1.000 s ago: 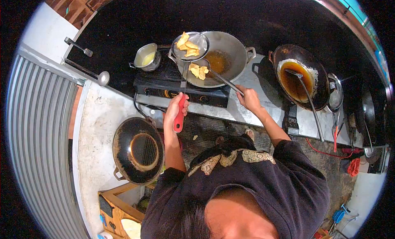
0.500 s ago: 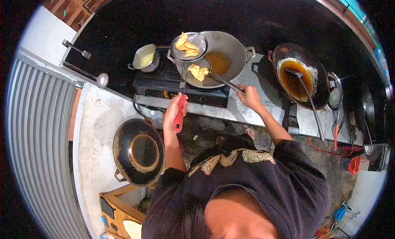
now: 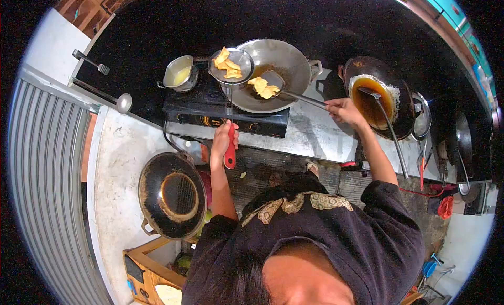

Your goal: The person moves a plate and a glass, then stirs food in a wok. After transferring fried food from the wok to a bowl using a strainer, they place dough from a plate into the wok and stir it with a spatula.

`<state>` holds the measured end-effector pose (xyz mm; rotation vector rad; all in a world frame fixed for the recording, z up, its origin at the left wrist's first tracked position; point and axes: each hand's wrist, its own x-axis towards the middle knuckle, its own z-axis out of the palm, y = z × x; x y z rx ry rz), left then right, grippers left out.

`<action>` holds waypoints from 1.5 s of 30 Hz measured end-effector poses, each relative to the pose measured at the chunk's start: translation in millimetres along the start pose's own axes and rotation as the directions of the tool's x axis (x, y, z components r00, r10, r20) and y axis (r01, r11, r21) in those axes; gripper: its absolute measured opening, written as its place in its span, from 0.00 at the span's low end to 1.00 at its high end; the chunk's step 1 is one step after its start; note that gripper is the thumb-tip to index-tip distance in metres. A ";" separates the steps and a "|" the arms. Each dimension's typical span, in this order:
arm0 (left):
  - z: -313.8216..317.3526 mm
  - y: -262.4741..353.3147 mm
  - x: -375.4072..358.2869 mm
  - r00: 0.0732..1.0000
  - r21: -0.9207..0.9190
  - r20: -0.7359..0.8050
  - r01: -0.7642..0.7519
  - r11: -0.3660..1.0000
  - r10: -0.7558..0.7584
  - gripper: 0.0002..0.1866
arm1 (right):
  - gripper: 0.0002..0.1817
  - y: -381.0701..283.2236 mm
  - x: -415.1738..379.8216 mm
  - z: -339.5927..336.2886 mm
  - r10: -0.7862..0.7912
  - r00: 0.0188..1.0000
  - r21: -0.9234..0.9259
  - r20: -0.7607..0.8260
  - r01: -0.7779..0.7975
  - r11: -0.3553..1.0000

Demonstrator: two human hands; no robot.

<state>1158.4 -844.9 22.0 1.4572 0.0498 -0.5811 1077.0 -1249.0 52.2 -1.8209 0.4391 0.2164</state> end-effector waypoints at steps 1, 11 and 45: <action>3.0 1.2 -0.7 1.000 0.003 -0.005 -0.005 1.000 0.005 0.20 | 0.19 -7.8 -5.9 -9.4 -0.024 1.000 -0.052 -0.016 0.023 0.998; 32.7 -12.5 4.0 0.980 -0.061 0.175 0.112 0.992 -0.100 0.20 | 0.16 -27.2 19.1 10.6 -0.504 0.841 -0.528 -0.195 0.343 0.777; 71.3 -4.5 3.1 0.984 -0.145 0.157 0.108 0.983 -0.085 0.18 | 0.19 35.2 18.1 36.8 -0.458 0.802 -0.512 -0.384 0.228 0.828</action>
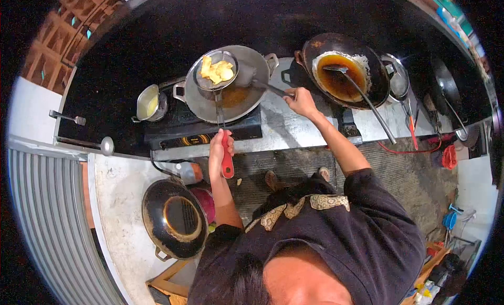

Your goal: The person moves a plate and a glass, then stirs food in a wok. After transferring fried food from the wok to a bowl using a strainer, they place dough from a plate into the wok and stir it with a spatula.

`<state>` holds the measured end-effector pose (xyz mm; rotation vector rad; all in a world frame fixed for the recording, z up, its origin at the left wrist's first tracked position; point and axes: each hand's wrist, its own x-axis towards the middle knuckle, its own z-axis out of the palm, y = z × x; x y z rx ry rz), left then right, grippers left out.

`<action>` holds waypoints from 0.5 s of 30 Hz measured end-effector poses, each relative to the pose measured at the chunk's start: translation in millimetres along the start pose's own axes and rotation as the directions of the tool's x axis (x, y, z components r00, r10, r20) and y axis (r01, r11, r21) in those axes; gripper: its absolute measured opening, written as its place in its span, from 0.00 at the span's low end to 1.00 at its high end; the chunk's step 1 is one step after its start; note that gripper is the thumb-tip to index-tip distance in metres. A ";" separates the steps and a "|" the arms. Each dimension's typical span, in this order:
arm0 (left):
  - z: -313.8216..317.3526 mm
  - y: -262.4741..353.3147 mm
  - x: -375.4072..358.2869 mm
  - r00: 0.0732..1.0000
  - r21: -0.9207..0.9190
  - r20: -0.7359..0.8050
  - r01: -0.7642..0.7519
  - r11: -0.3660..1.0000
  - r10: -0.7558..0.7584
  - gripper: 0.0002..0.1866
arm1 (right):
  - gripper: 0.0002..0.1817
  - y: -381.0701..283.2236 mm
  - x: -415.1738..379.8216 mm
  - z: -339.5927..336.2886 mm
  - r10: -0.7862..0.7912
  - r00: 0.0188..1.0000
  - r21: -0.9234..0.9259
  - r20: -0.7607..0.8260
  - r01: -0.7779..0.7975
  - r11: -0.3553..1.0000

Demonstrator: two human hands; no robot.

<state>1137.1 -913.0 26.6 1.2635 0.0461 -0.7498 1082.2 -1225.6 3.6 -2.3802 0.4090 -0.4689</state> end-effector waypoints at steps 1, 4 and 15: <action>2.9 -0.1 0.2 1.000 -0.006 -0.005 0.016 1.000 -0.016 0.18 | 0.18 15.2 1.4 14.8 -0.033 0.999 0.056 -0.014 0.034 0.998; 16.9 -0.9 1.8 0.999 -0.059 -0.006 0.031 0.998 -0.032 0.18 | 0.17 11.9 11.7 20.2 0.094 0.986 0.209 0.137 -0.122 0.970; 142.9 -19.5 -31.9 0.990 0.112 -0.106 -0.085 0.990 0.097 0.18 | 0.19 40.9 -5.1 -120.1 0.156 0.920 0.573 0.359 -0.349 0.742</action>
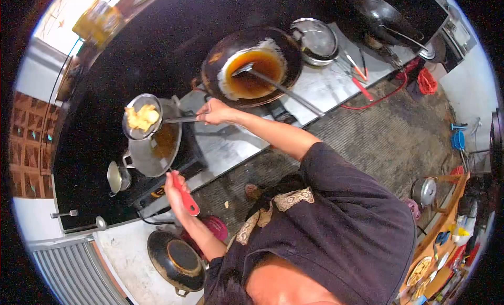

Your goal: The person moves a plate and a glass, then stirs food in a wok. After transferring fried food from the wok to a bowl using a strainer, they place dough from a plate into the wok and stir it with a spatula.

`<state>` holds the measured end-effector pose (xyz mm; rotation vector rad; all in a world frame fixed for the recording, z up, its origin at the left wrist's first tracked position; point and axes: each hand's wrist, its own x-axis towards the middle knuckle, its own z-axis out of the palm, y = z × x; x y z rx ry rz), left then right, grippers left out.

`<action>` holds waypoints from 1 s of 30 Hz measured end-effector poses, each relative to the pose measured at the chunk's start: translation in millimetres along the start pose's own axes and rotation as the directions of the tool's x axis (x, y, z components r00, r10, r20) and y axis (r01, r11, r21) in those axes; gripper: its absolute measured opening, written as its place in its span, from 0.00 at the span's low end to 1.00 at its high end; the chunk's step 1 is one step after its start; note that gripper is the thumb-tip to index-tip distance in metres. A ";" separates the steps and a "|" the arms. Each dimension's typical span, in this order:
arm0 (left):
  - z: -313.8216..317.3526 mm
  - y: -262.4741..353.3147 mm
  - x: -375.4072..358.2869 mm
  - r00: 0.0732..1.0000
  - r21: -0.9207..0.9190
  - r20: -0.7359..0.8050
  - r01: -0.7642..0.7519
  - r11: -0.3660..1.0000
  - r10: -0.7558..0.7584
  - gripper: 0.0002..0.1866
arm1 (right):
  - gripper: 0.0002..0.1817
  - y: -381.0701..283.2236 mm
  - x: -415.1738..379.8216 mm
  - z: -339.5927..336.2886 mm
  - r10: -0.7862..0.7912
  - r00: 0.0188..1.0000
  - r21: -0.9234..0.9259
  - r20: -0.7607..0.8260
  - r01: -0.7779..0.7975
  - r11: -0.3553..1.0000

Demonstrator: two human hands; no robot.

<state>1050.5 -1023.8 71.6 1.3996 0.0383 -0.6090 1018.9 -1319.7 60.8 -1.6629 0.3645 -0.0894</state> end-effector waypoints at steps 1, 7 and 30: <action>19.7 2.6 -12.3 1.000 -0.002 -0.015 -0.016 1.000 0.016 0.18 | 0.21 -4.8 -16.1 -26.2 0.008 0.999 0.010 0.041 -0.009 1.000; 192.9 3.4 -59.1 0.993 -0.021 0.101 -0.063 0.998 0.065 0.18 | 0.19 -23.4 -146.1 -222.9 0.081 0.996 0.082 0.040 -0.084 0.993; 645.1 -263.4 35.0 0.774 0.217 0.563 0.199 0.956 -0.289 0.16 | 0.20 127.7 -384.8 -544.8 0.075 0.511 -0.170 -0.857 -0.415 0.894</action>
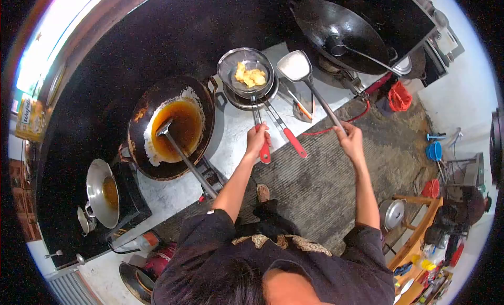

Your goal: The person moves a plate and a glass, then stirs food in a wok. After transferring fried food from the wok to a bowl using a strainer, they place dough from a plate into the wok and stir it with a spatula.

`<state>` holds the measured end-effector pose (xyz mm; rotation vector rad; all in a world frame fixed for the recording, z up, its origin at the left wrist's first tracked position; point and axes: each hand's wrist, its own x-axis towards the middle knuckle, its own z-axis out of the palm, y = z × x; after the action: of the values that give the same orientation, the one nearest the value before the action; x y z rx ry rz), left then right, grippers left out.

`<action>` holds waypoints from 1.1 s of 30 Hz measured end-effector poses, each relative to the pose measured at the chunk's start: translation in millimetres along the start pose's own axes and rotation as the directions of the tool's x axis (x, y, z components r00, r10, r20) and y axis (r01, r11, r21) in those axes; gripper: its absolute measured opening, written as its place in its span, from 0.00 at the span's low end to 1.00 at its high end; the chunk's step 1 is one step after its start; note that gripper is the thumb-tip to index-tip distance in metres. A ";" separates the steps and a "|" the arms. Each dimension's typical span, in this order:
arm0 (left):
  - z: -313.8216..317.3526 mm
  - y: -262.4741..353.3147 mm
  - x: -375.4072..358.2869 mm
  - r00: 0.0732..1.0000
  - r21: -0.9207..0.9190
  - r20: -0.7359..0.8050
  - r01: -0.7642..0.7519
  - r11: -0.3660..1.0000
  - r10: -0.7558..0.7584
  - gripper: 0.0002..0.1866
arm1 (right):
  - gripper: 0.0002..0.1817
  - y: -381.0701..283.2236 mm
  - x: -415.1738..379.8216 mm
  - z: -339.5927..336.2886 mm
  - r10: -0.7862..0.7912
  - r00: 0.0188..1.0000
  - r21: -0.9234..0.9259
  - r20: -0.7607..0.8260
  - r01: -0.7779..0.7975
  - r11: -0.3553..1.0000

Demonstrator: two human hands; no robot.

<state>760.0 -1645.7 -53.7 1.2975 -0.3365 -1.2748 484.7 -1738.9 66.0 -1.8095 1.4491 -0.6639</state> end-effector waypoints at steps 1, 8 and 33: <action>1.8 -9.7 11.9 1.000 -0.049 -0.002 0.028 0.998 -0.028 0.16 | 0.18 3.5 11.8 18.5 -0.042 0.999 -0.058 -0.034 0.040 0.998; 9.6 -73.4 72.5 0.986 -0.065 -0.038 0.162 0.985 -0.164 0.22 | 0.17 3.0 85.1 150.6 -0.285 0.946 -0.218 -0.158 0.248 0.944; 13.4 -137.2 71.5 0.933 -0.093 0.124 0.351 0.932 -0.339 0.12 | 0.25 84.5 132.8 279.1 -0.278 0.955 -0.261 0.105 0.296 0.919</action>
<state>706.0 -1679.6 -195.3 1.2277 -0.1071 -1.6410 677.7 -1818.4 -177.1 -2.2685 1.2927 -0.5591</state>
